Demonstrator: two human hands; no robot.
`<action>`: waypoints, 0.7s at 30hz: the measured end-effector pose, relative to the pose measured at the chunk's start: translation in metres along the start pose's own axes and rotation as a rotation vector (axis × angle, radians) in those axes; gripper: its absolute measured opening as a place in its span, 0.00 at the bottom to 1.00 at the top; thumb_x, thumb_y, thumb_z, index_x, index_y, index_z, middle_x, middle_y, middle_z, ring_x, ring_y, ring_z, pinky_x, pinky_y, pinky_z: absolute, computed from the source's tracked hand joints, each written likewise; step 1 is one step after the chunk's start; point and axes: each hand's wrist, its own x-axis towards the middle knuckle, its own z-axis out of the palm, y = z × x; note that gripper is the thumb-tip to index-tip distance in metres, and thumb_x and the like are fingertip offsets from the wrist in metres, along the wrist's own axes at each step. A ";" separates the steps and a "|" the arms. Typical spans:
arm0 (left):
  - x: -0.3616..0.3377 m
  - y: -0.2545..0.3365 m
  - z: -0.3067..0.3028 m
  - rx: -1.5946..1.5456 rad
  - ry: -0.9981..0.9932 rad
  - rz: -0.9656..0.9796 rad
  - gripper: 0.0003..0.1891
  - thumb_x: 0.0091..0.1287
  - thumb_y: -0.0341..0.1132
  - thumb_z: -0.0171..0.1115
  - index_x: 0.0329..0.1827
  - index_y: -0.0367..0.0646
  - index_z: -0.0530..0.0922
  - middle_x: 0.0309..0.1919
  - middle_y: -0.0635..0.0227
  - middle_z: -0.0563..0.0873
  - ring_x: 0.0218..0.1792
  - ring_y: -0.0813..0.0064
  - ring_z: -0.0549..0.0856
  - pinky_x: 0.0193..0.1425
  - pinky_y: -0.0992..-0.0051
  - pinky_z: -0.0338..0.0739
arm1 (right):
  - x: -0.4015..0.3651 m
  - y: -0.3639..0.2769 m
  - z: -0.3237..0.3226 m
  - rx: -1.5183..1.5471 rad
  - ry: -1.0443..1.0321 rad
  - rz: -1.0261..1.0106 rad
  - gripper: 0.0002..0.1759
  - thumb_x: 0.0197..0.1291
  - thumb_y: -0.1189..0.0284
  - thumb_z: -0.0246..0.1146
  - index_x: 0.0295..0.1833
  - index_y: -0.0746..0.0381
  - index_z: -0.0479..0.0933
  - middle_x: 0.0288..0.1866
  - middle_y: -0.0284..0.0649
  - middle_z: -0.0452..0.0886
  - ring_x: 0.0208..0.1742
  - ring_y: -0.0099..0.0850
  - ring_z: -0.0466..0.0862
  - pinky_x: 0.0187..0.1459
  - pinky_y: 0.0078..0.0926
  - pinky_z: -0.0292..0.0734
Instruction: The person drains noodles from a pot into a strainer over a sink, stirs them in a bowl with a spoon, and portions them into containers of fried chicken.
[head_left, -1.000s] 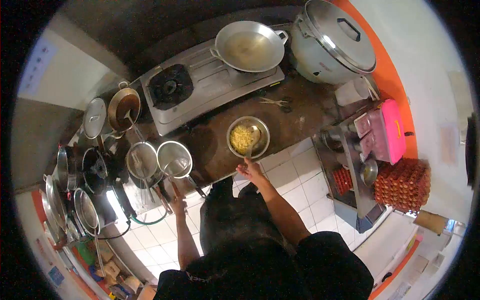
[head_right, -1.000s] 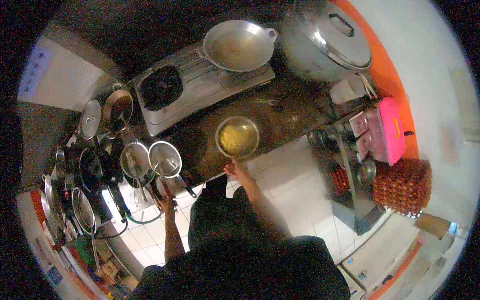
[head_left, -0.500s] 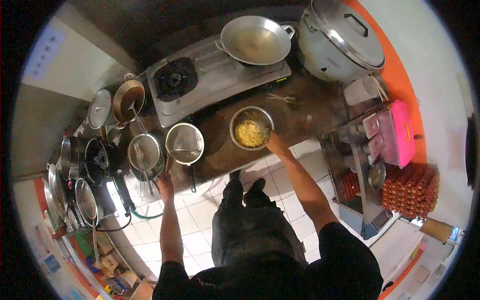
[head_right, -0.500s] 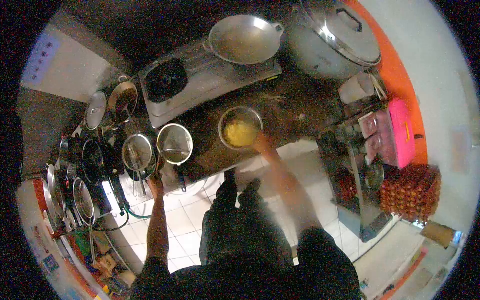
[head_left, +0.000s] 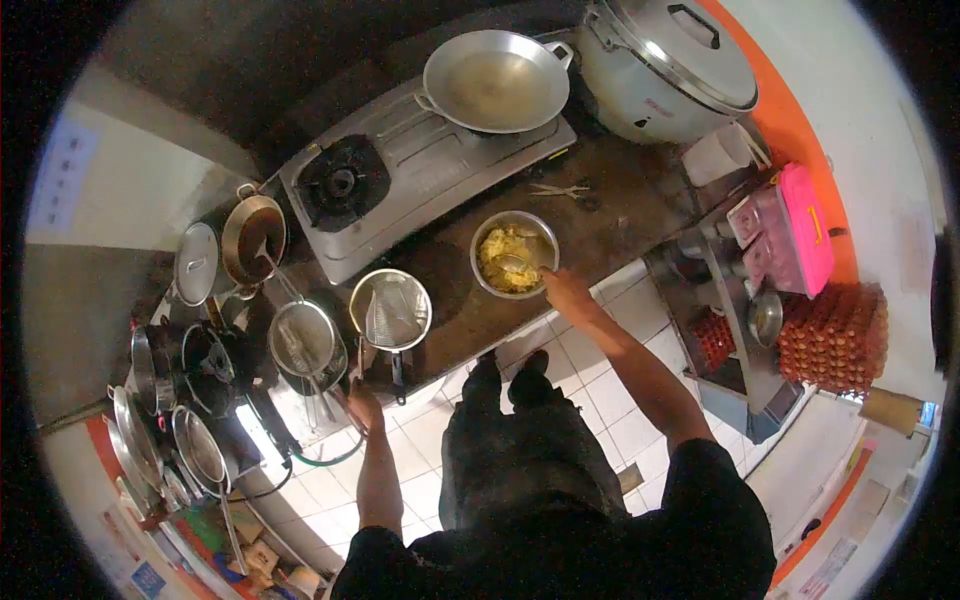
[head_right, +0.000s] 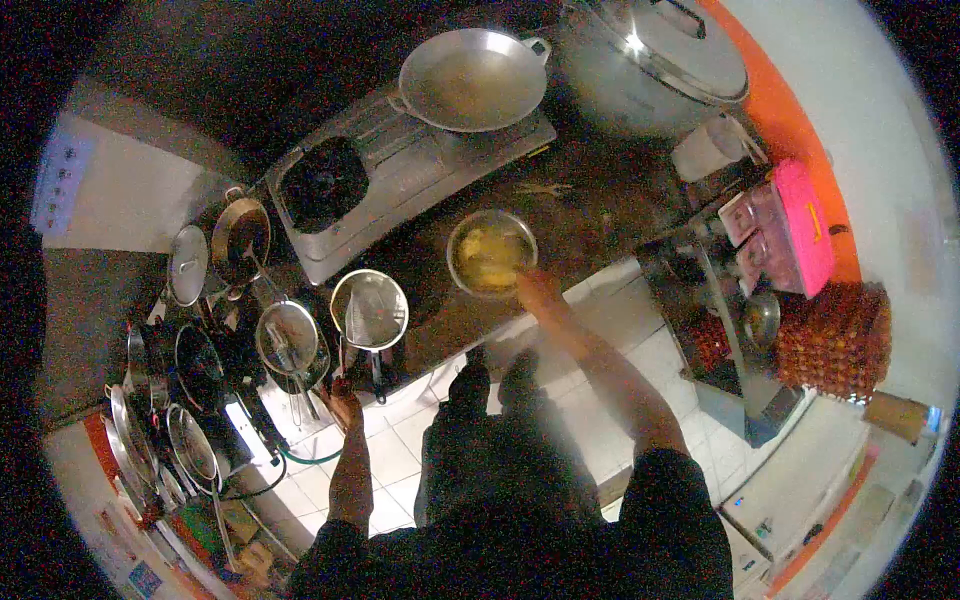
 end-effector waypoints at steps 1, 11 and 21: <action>0.002 0.010 -0.009 0.027 0.198 0.203 0.14 0.67 0.35 0.53 0.46 0.33 0.81 0.41 0.44 0.86 0.54 0.51 0.82 0.64 0.59 0.71 | -0.002 0.005 0.019 0.149 0.051 0.072 0.17 0.57 0.73 0.61 0.54 0.59 0.81 0.28 0.53 0.83 0.30 0.50 0.85 0.30 0.45 0.80; -0.037 0.242 0.050 -0.749 -0.094 0.173 0.09 0.62 0.28 0.66 0.44 0.36 0.79 0.35 0.66 0.84 0.37 0.73 0.83 0.45 0.76 0.78 | -0.002 0.024 0.042 0.401 -0.089 0.459 0.20 0.54 0.70 0.64 0.55 0.55 0.79 0.40 0.50 0.84 0.43 0.49 0.84 0.44 0.47 0.81; 0.135 0.400 0.161 -0.068 0.064 0.708 0.23 0.70 0.39 0.56 0.65 0.39 0.71 0.61 0.44 0.74 0.62 0.45 0.73 0.68 0.54 0.67 | 0.026 0.068 0.083 0.123 0.033 0.287 0.23 0.59 0.67 0.60 0.61 0.57 0.75 0.40 0.50 0.84 0.44 0.51 0.84 0.45 0.47 0.81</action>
